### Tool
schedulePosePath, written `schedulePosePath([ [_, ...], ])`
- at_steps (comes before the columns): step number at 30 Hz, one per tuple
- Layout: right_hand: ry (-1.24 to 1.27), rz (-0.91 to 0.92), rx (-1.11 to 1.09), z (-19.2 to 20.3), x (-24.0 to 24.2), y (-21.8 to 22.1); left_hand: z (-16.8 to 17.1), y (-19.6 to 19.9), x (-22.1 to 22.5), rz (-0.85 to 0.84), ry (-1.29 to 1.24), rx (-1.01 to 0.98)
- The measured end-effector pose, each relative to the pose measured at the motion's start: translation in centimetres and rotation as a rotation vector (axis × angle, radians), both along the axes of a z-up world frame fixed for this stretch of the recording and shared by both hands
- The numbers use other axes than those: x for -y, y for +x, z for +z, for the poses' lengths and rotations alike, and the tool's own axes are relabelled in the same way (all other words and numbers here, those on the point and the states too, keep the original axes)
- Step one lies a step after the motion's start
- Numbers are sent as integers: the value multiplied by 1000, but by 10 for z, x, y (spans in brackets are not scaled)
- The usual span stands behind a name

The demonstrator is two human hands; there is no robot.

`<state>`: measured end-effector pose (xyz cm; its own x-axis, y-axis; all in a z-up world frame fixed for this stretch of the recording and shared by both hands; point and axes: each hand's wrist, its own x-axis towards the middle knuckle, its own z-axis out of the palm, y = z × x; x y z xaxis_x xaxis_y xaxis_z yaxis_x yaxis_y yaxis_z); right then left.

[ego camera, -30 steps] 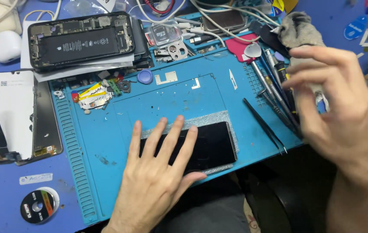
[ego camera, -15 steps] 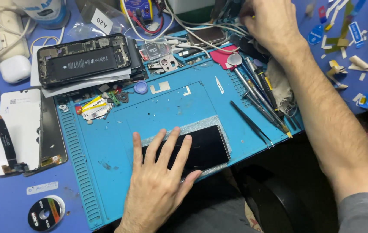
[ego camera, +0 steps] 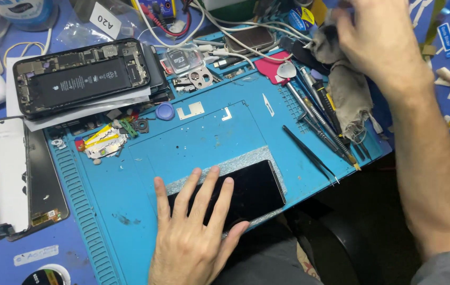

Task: Cleaning a smartphone screen with a cloth and liquid solution on a repair workbench

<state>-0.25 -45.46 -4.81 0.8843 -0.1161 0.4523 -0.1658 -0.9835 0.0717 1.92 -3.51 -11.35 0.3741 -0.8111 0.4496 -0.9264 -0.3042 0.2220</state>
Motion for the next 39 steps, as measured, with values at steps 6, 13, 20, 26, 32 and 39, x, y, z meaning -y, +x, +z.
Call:
schedulePosePath([
  [6,-99,-87,-354,10,-33,-29,-1,1,1,-5,4,-15],
  [13,160,-364,-666,49,-83,-20,-1,1,0,2,-14,-12],
  [20,-705,-514,-342,31,-56,-30,0,1,0,1,-12,-14],
  [26,-343,-158,-342,14,-38,-2,1,0,-1,-8,-9,-58],
  [32,-305,-358,-518,2,-43,8,0,0,-1,-40,-64,-116],
  [39,-609,-394,-278,-13,-25,-9,8,0,-5,-55,-84,-191],
])
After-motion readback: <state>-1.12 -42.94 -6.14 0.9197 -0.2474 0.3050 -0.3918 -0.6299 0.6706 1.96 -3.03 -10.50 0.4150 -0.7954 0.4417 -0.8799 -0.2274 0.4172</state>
